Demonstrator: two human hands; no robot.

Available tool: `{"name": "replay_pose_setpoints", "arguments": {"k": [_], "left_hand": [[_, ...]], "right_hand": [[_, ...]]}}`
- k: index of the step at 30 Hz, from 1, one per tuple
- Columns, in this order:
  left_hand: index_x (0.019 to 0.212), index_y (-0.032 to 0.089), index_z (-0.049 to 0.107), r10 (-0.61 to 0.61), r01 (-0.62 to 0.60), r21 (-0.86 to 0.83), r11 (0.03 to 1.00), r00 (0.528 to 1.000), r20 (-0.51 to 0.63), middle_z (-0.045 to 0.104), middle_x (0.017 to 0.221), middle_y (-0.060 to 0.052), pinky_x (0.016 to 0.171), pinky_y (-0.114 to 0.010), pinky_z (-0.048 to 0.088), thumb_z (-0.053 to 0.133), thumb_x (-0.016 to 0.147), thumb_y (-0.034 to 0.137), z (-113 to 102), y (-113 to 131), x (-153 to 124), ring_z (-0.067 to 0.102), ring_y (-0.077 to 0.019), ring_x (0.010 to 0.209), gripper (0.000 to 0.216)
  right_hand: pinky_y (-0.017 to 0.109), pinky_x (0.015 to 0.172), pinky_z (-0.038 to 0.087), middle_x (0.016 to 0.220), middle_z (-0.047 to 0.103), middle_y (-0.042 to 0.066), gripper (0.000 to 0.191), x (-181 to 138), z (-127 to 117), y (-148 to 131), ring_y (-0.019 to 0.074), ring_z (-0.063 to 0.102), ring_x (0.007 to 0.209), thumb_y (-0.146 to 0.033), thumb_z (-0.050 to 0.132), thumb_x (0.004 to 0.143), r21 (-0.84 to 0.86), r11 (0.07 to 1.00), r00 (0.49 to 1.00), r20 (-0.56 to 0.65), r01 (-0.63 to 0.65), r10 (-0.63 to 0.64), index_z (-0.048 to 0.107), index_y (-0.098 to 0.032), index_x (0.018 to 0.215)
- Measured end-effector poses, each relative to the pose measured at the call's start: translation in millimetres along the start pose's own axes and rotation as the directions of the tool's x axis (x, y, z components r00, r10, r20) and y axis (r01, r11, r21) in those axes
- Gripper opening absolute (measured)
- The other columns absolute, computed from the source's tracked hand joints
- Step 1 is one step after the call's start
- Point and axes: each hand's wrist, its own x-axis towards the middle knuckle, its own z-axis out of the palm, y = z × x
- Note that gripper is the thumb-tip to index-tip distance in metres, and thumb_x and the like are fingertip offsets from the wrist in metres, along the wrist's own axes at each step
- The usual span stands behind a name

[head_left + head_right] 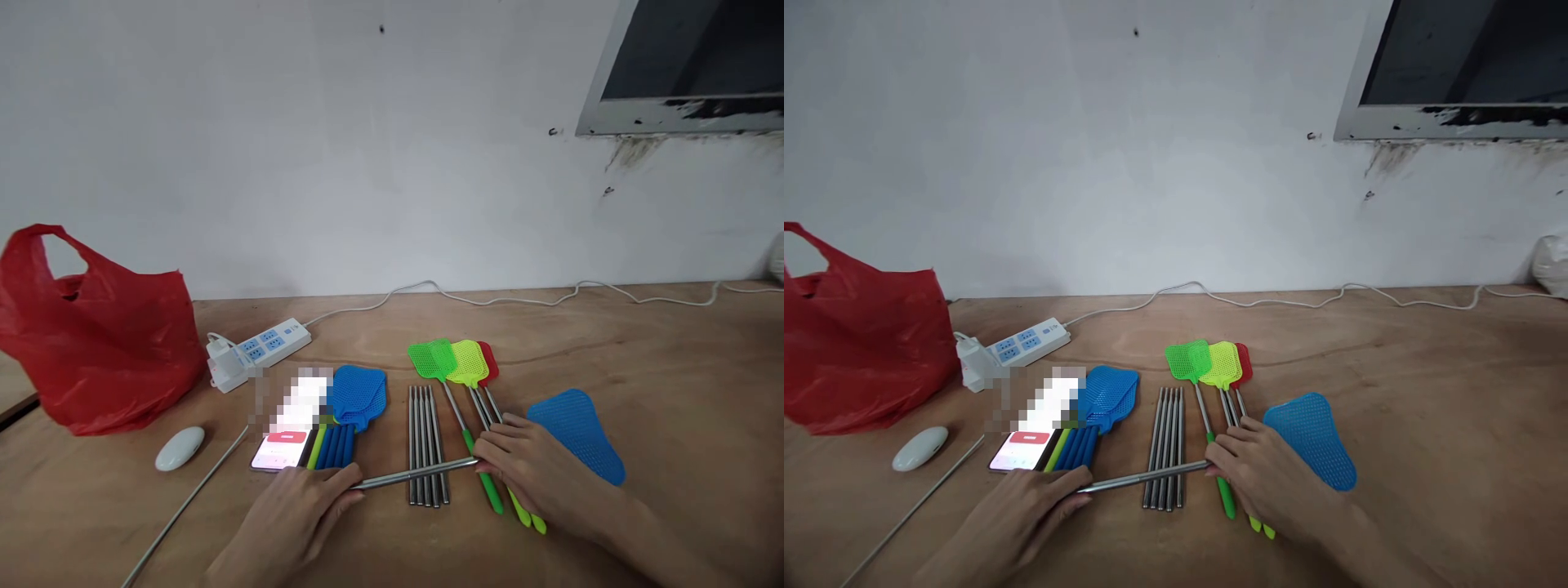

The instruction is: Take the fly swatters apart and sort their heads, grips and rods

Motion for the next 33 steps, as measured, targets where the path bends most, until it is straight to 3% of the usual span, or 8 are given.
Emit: {"name": "replay_pose_setpoints", "arguments": {"k": [5, 10, 15, 21, 25, 28, 31, 33], "left_hand": [[0.091, 0.025, 0.059, -0.03, 0.029, -0.01, 1.0, 0.998, -0.047, 0.07, 0.073, 0.0, 0.053, -0.028, 0.033, 0.017, 0.108, 0.046, -7.0, -3.4, -7.3, 0.065, -0.0202, 0.06, 0.049], [0.088, 0.024, 0.06, -0.045, 0.046, 0.02, 0.999, 0.997, -0.058, 0.067, 0.068, -0.001, 0.053, -0.027, 0.034, 0.019, 0.107, 0.045, -7.2, -6.1, -8.9, 0.063, -0.0191, 0.057, 0.05], [0.086, 0.023, 0.058, -0.03, 0.031, 0.13, 0.991, 1.0, -0.01, 0.065, 0.063, -0.002, 0.049, -0.028, 0.03, 0.019, 0.107, 0.038, -5.9, -7.2, -1.4, 0.062, -0.0224, 0.052, 0.047], [0.092, 0.023, 0.059, 0.024, -0.032, 0.127, 0.991, 0.998, 0.066, 0.071, 0.072, -0.002, 0.05, -0.029, 0.033, 0.035, 0.105, 0.03, -0.8, 12.2, 7.0, 0.067, -0.0253, 0.058, 0.028], [0.094, 0.022, 0.059, 0.06, -0.077, 0.143, 0.987, 0.992, 0.115, 0.074, 0.077, -0.003, 0.051, -0.032, 0.036, 0.042, 0.104, 0.029, 10.4, 29.6, 13.9, 0.069, -0.0291, 0.062, 0.021], [0.094, 0.022, 0.058, 0.032, -0.037, 0.076, 0.996, 0.997, 0.073, 0.074, 0.08, -0.002, 0.053, -0.031, 0.037, 0.04, 0.105, 0.032, 9.9, 26.6, 12.4, 0.069, -0.0275, 0.065, 0.023], [0.096, 0.022, 0.058, 0.0, -0.001, 0.024, 1.0, 1.0, 0.03, 0.073, 0.084, -0.002, 0.054, -0.03, 0.037, 0.031, 0.108, 0.037, 2.1, 15.6, 6.0, 0.068, -0.0249, 0.065, 0.032], [0.096, 0.023, 0.058, -0.015, 0.015, 0.009, 1.0, 1.0, 0.009, 0.073, 0.084, -0.003, 0.055, -0.03, 0.037, 0.024, 0.108, 0.041, -2.3, 8.6, 1.2, 0.068, -0.0243, 0.065, 0.041]], "right_hand": [[0.039, 0.08, 0.038, 0.082, 0.067, 0.003, 0.02, 0.4, -7.1, -0.7, 0.0222, 0.061, 0.074, -0.02, 0.039, 0.102, -0.107, 0.994, 0.998, -0.062, 0.0, -0.007, 0.06, -0.019, 0.099], [0.037, 0.075, 0.039, 0.067, 0.061, 0.0, 0.031, -2.6, -8.6, 6.5, 0.0193, 0.056, 0.059, -0.003, 0.037, 0.096, -0.178, 0.98, 0.994, -0.048, 0.091, -0.101, 0.056, -0.019, 0.079], [0.035, 0.079, 0.044, 0.066, 0.06, 0.001, 0.03, -3.2, -0.4, 5.6, 0.0188, 0.059, 0.059, 0.003, 0.036, 0.091, -0.135, 0.99, 0.999, -0.014, 0.043, -0.045, 0.055, -0.019, 0.083], [0.036, 0.085, 0.045, 0.067, 0.066, 0.002, 0.026, 7.0, 6.9, -23.0, 0.02, 0.062, 0.061, 0.003, 0.046, 0.078, -0.082, 0.996, 0.996, 0.086, 0.04, -0.033, 0.058, -0.019, 0.084], [0.035, 0.086, 0.045, 0.069, 0.066, 0.001, 0.012, 19.5, 11.8, -47.1, 0.0184, 0.061, 0.063, -0.007, 0.058, 0.08, -0.059, 0.996, 0.985, 0.16, 0.068, -0.058, 0.059, -0.018, 0.086], [0.04, 0.089, 0.044, 0.076, 0.068, 0.002, 0.005, 25.9, 3.7, -47.2, 0.0214, 0.062, 0.074, -0.017, 0.057, 0.091, -0.044, 0.998, 0.996, 0.079, 0.041, -0.037, 0.062, -0.018, 0.09], [0.05, 0.098, 0.04, 0.099, 0.071, 0.007, 0.021, 24.6, -10.8, -33.7, 0.0275, 0.062, 0.095, -0.035, 0.058, 0.094, 0.05, 0.999, 0.999, -0.05, -0.02, 0.023, 0.063, -0.019, 0.108], [0.053, 0.1, 0.039, 0.118, 0.067, 0.009, 0.028, 19.6, -17.4, -21.5, 0.0302, 0.059, 0.109, -0.034, 0.054, 0.096, 0.129, 0.983, 0.981, -0.13, -0.127, 0.144, 0.06, -0.022, 0.121]]}}
